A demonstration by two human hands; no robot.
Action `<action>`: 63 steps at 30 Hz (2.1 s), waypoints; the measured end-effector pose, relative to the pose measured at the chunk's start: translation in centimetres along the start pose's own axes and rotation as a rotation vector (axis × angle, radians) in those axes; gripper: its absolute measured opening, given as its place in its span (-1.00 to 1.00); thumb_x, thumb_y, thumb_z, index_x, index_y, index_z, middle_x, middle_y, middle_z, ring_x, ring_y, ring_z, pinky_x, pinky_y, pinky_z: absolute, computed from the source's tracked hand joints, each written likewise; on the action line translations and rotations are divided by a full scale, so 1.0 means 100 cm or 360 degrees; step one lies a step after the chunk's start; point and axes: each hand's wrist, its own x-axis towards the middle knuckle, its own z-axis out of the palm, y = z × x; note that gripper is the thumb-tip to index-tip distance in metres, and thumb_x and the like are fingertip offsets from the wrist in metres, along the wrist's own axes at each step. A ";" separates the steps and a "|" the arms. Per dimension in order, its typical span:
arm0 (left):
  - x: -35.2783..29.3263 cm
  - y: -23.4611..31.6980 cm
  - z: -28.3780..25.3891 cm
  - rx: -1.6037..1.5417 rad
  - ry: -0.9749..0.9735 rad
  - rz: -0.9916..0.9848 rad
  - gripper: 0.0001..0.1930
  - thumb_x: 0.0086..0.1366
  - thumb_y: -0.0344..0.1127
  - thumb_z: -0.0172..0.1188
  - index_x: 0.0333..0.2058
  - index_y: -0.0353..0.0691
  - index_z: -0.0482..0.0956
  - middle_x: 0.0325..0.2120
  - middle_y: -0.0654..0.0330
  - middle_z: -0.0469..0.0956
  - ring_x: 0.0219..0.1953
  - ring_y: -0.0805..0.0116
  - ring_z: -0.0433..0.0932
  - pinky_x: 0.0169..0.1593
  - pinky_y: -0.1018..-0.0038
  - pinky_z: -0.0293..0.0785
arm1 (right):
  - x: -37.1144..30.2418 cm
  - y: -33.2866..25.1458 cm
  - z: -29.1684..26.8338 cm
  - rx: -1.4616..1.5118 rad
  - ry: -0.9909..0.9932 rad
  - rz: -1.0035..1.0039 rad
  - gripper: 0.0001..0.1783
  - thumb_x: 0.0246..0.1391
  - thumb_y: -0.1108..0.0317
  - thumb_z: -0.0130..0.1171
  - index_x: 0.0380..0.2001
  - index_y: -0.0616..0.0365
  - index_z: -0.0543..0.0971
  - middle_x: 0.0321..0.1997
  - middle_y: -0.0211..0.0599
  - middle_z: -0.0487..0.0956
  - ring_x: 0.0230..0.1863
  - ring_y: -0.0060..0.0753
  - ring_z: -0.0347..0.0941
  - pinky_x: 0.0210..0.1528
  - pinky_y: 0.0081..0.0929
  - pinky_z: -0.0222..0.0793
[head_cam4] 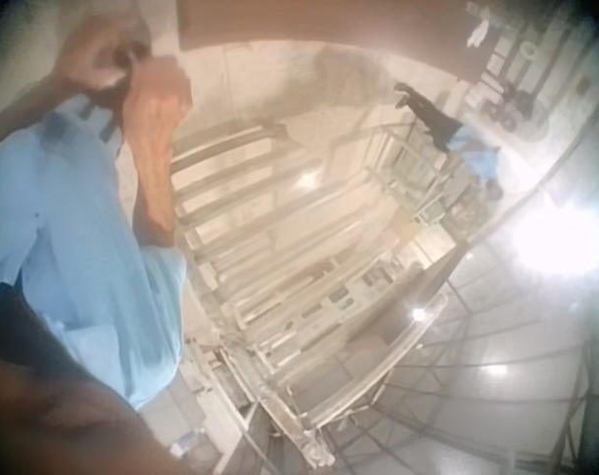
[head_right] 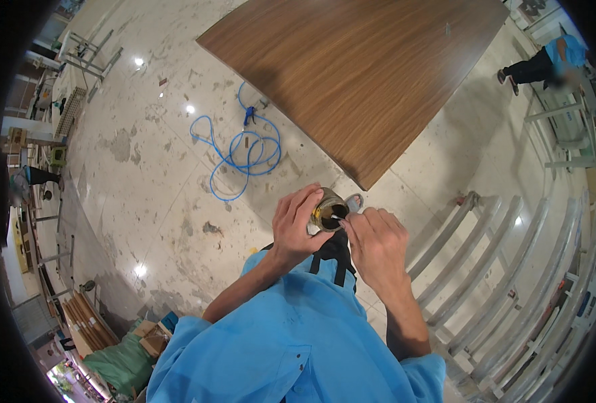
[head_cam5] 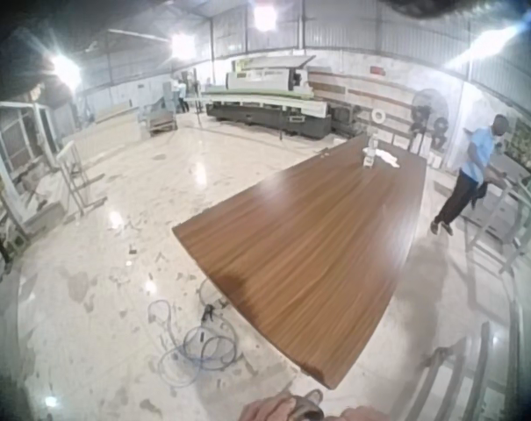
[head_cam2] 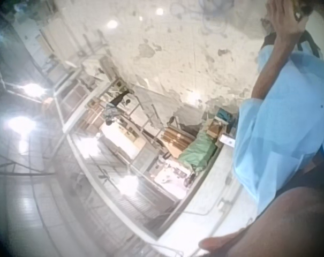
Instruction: The person applies a liquid finish to a large wooden tabletop using a small brush and a cloth, working along the edges and surface. The person also uses a red utility knife to scrape or mark the tabletop while continuing to apply the finish.
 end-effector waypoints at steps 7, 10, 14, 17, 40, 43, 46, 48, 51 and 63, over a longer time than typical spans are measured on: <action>-0.001 -0.001 0.002 0.0078 -0.0037 0.0076 -0.28 -0.21 -0.31 0.51 0.04 -0.29 0.53 0.11 0.09 0.51 0.05 0.10 0.51 0.08 0.25 0.41 | -0.010 0.000 -0.005 0.0044 -0.0163 0.0139 -0.89 -0.02 0.40 0.33 -0.42 0.12 0.59 -0.51 -0.26 0.53 -0.47 -0.14 0.49 -0.40 -0.24 0.39; -0.001 -0.001 0.003 0.0057 -0.0071 0.0037 -0.27 -0.21 -0.31 0.52 0.05 -0.29 0.52 0.10 0.08 0.52 0.05 0.10 0.51 0.09 0.26 0.40 | -0.016 0.002 -0.007 0.0095 -0.0249 0.0263 -0.89 -0.02 0.45 0.32 -0.38 0.12 0.60 -0.47 -0.25 0.57 -0.44 -0.11 0.52 -0.38 -0.24 0.41; -0.002 -0.002 0.002 -0.0033 -0.0114 -0.0158 -0.24 -0.19 -0.34 0.54 0.08 -0.31 0.48 0.10 0.03 0.53 0.05 0.06 0.54 0.11 0.27 0.42 | -0.032 0.014 0.004 0.0335 -0.0056 0.0424 -0.90 -0.03 0.50 0.32 -0.38 0.15 0.62 -0.44 -0.22 0.57 -0.44 -0.11 0.51 -0.37 -0.26 0.41; -0.002 -0.004 0.005 -0.0159 -0.0125 -0.0330 -0.23 -0.15 -0.40 0.54 0.11 -0.33 0.44 0.10 -0.02 0.53 0.06 0.05 0.56 0.12 0.28 0.45 | -0.048 0.032 0.024 0.0447 0.0146 0.0512 -0.91 -0.01 0.51 0.32 -0.38 0.19 0.63 -0.41 -0.20 0.56 -0.46 -0.16 0.50 -0.39 -0.31 0.40; -0.034 -0.021 -0.004 -0.0112 -0.0169 -0.0768 -0.24 -0.03 -0.39 0.50 0.18 -0.30 0.39 0.09 0.01 0.52 0.11 0.12 0.54 0.18 0.31 0.43 | -0.072 0.115 0.143 0.0492 0.0486 0.1033 -0.91 0.05 0.48 0.30 -0.36 0.24 0.61 -0.40 -0.06 0.60 -0.48 -0.08 0.53 -0.37 -0.30 0.43; -0.035 -0.021 -0.003 -0.0112 -0.0155 -0.0775 -0.24 -0.02 -0.39 0.50 0.19 -0.29 0.39 0.08 0.01 0.52 0.11 0.12 0.54 0.19 0.30 0.43 | -0.071 0.114 0.144 0.0524 0.0467 0.1092 -0.91 0.04 0.49 0.28 -0.36 0.24 0.60 -0.39 -0.04 0.60 -0.46 -0.05 0.54 -0.35 -0.28 0.44; -0.035 -0.021 -0.003 -0.0130 -0.0149 -0.0781 -0.24 -0.02 -0.38 0.50 0.19 -0.29 0.38 0.08 0.01 0.52 0.11 0.12 0.54 0.19 0.30 0.43 | -0.071 0.112 0.143 0.0505 0.0452 0.1169 -0.91 0.03 0.51 0.27 -0.36 0.25 0.59 -0.38 -0.04 0.60 -0.45 -0.02 0.55 -0.35 -0.27 0.44; -0.035 -0.021 -0.003 -0.0109 -0.0168 -0.0771 -0.24 -0.01 -0.40 0.50 0.19 -0.30 0.37 0.07 0.02 0.52 0.10 0.16 0.54 0.18 0.32 0.43 | -0.072 0.110 0.142 0.0492 0.0489 0.1113 -0.91 0.03 0.52 0.27 -0.36 0.25 0.58 -0.39 -0.04 0.60 -0.44 -0.02 0.55 -0.35 -0.27 0.44; -0.034 -0.022 -0.004 -0.0054 -0.0205 -0.0745 -0.26 0.03 -0.44 0.48 0.20 -0.31 0.35 0.06 0.04 0.53 0.07 0.23 0.56 0.17 0.35 0.45 | -0.073 0.108 0.142 0.0498 0.0510 0.1114 -0.92 0.02 0.52 0.26 -0.37 0.25 0.58 -0.40 -0.04 0.59 -0.43 -0.01 0.56 -0.35 -0.27 0.45; -0.028 -0.019 0.003 -0.0017 -0.0239 -0.0509 -0.24 -0.01 -0.45 0.50 0.19 -0.32 0.36 0.12 -0.02 0.49 0.12 0.14 0.53 0.16 0.33 0.46 | -0.071 0.071 0.108 0.0713 0.0474 0.1247 -0.91 0.08 0.46 0.28 -0.34 0.25 0.62 -0.58 -0.29 0.49 -0.60 -0.43 0.36 -0.48 -0.45 0.32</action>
